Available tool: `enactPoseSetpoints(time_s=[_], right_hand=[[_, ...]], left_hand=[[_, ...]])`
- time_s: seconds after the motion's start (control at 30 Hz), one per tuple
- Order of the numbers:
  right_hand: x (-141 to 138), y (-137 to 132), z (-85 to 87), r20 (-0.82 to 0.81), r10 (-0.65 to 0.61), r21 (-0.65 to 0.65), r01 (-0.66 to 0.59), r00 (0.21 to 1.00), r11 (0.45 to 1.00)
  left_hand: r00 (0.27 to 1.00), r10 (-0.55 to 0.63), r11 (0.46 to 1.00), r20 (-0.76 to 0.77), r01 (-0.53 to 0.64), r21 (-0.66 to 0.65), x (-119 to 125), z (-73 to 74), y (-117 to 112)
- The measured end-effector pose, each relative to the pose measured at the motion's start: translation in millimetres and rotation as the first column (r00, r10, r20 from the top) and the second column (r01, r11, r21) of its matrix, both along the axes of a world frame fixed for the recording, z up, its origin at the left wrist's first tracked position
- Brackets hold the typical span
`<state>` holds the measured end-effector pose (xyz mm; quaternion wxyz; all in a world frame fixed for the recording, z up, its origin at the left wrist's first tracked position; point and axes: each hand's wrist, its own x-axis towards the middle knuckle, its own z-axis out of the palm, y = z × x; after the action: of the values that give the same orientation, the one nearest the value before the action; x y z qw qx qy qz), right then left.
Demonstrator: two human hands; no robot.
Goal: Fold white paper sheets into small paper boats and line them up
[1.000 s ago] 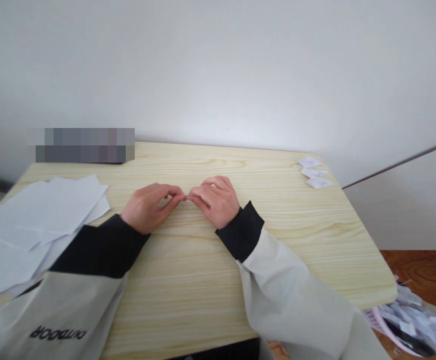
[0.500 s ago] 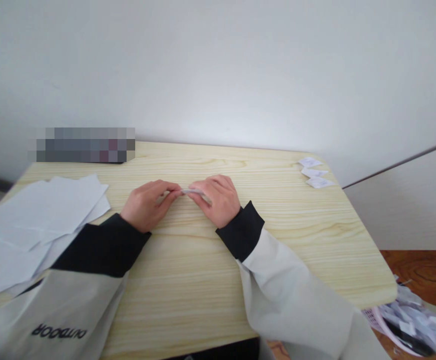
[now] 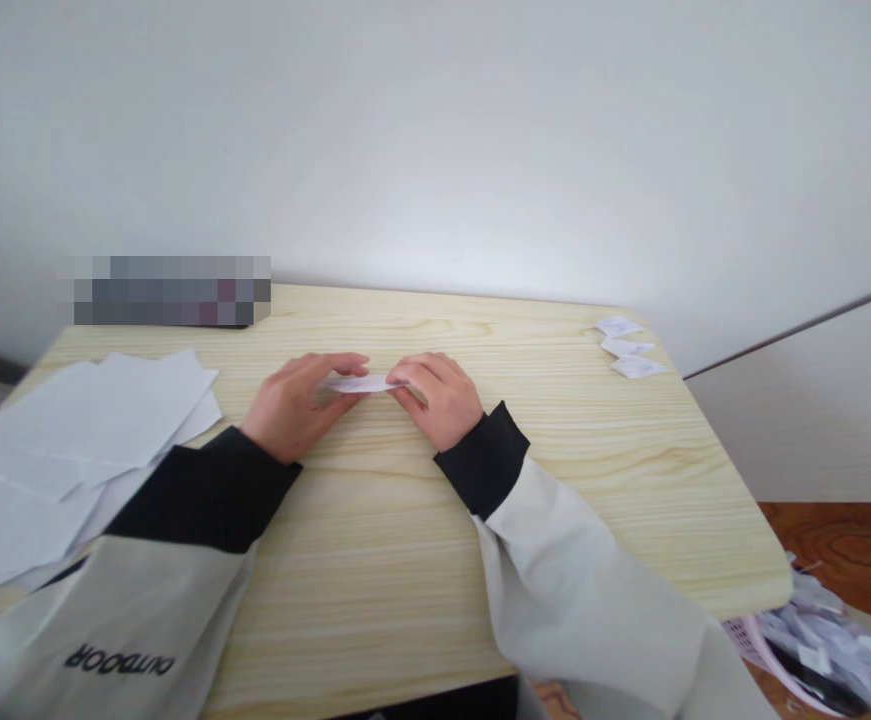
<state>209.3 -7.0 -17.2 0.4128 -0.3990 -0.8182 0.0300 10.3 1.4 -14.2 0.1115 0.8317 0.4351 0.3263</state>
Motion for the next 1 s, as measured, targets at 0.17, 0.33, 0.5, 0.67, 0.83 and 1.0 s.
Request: enactPoseSetpoints(time_s=[0.17,0.33,0.5,0.67,0.83,1.0], right_hand=[[-0.5,-1.4,0.6,-0.125,-0.056,-0.005,0.056,0.991,0.998],[0.6,-0.8,-3.3,-0.231,-0.154,-0.089,0.137,0.961,0.987],[0.1,-0.7,-4.2,-0.22,-0.152,-0.029,0.149,0.964,0.988],[0.2,-2.0,0.4,-0.16,-0.105,0.075,0.119,0.981,0.99],[0.4,-3.3,3.2,-0.109,-0.058,0.072,0.066,0.992,0.995],[-0.3,-3.3,4.3,-0.097,0.003,0.06,0.003,0.995,0.998]], left_hand=[[0.999,0.032,0.994,0.004,-0.032,0.1,0.5,1.5,-0.4],[0.996,0.058,0.99,0.069,-0.067,0.126,0.5,4.3,-1.8],[0.996,0.087,0.989,0.037,-0.091,0.114,-0.4,4.7,-2.2],[0.996,0.081,0.991,0.02,-0.083,0.107,0.0,4.6,-2.9],[1.0,0.015,0.993,0.009,-0.016,0.114,1.1,3.5,-4.0],[0.999,-0.024,0.991,0.04,0.019,0.136,0.1,2.8,-3.6]])
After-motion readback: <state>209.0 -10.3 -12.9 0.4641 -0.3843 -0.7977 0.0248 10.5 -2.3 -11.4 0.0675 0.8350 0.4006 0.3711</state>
